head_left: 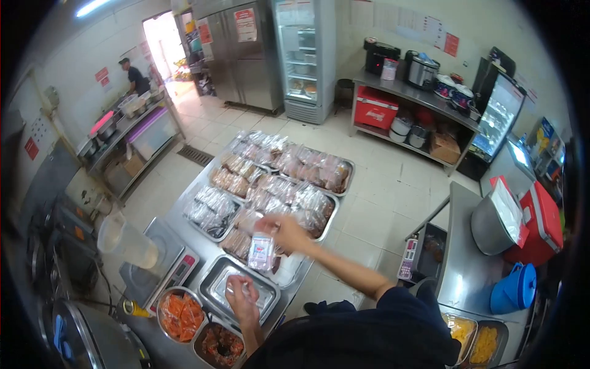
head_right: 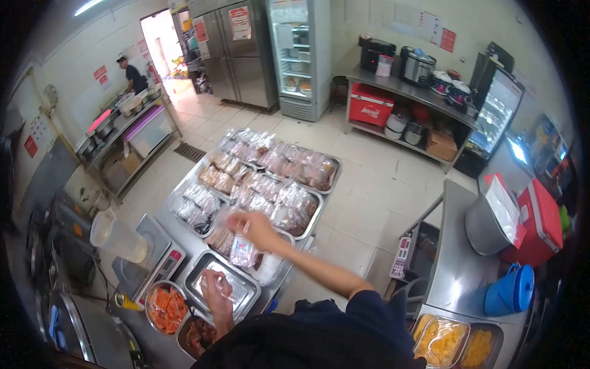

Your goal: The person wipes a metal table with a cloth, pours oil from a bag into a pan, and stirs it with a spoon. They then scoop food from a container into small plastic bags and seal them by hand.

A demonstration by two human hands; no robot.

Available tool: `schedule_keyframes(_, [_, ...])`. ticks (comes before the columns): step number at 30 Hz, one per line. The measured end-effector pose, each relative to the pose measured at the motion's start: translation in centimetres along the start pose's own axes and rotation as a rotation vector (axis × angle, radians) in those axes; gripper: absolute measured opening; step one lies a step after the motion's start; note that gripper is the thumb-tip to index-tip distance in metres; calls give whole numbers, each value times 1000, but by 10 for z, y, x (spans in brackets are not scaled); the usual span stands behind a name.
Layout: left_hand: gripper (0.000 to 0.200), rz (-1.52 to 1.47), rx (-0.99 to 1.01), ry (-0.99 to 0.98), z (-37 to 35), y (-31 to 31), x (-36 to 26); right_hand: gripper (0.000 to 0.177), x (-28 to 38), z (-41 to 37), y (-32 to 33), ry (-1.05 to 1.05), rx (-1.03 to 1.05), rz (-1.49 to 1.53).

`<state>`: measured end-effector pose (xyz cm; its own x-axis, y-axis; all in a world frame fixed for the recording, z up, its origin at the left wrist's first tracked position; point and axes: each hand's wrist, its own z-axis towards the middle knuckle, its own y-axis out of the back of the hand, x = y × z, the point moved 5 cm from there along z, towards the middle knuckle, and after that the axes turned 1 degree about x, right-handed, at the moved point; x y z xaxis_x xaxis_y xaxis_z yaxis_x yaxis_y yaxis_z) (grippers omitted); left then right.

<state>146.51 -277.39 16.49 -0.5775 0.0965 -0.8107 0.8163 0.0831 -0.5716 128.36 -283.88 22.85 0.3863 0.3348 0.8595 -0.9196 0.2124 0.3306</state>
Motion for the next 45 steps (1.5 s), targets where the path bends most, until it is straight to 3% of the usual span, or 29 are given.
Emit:
schedule_keyframes(1, [21,63,-6,27,-4,-2,-1,12,-11,-23,-25,-24,120,-49])
schedule_keyframes(2, [20,130,5,65,-6,-6,2,15,-8,-46,-44,103,172,152])
schedule_keyframes(3, [19,201,-48,40,-7,-9,3,14,12,-65,-46,33,219,202])
schedule_keyframes(5, [21,301,5,44,-3,4,12,14,16,-85,-47,-13,159,197])
schedule_keyframes(9, [24,326,96,83,-9,13,16,10,18,-100,-39,140,67,24])
schedule_keyframes(13, [29,383,226,204,-13,7,12,10,21,-107,-36,195,105,-102])
schedule_keyframes(16, [26,455,219,177,-9,9,10,9,21,-106,-38,192,164,-107])
schedule_keyframes(18, [23,421,159,168,-11,12,6,15,10,-101,-44,70,237,-61])
schedule_keyframes(20, [19,443,58,171,-10,30,6,31,-16,-75,-32,-117,262,-335])
schedule_keyframes(21, [16,396,38,169,-12,35,3,51,-60,-53,-29,-171,265,-446])
schedule_keyframes(22, [16,365,4,168,-11,42,3,64,-44,-25,2,-364,380,-346])
schedule_keyframes(23, [16,361,-1,142,-13,43,-2,73,-39,7,29,-341,226,-445])
schedule_keyframes(24, [16,363,-1,121,-16,44,-6,77,-78,46,45,-289,115,-429])
schedule_keyframes(25, [16,362,-32,111,-19,47,-9,74,-93,80,65,133,-185,-890])
schedule_keyframes(26, [17,356,-30,84,-20,47,-11,79,-67,102,91,-268,26,-678])
schedule_keyframes(27, [17,350,-21,57,-21,46,-12,86,-76,130,110,-379,5,-617])
schedule_keyframes(29, [17,339,-46,36,-24,47,-14,67,-68,162,133,-167,-259,-717])
schedule_keyframes(30, [18,326,-61,24,-24,47,-16,67,-50,161,122,-151,-248,-706])
schedule_keyframes(32, [18,291,-100,-8,-20,48,-17,40,9,138,78,-147,102,-423])
schedule_keyframes(33, [18,281,-90,-5,-19,50,-16,26,33,111,45,130,168,-377])
schedule_keyframes(34, [18,269,-81,-5,-18,49,-17,30,21,83,0,130,478,-373])
schedule_keyframes(35, [20,272,-80,-14,-18,43,-21,38,37,34,-31,180,546,-305])
schedule_keyframes(36, [20,260,-115,-48,-20,44,-25,49,58,-3,-50,193,774,-161])
schedule_keyframes(37, [21,285,-92,-52,-19,42,-27,54,54,-31,-69,154,875,-236])
schedule_keyframes(40, [23,304,-116,-64,-21,43,-36,30,54,-61,-89,112,847,4])
schedule_keyframes(45, [24,435,29,14,-19,42,-37,18,55,-58,-87,27,908,135])
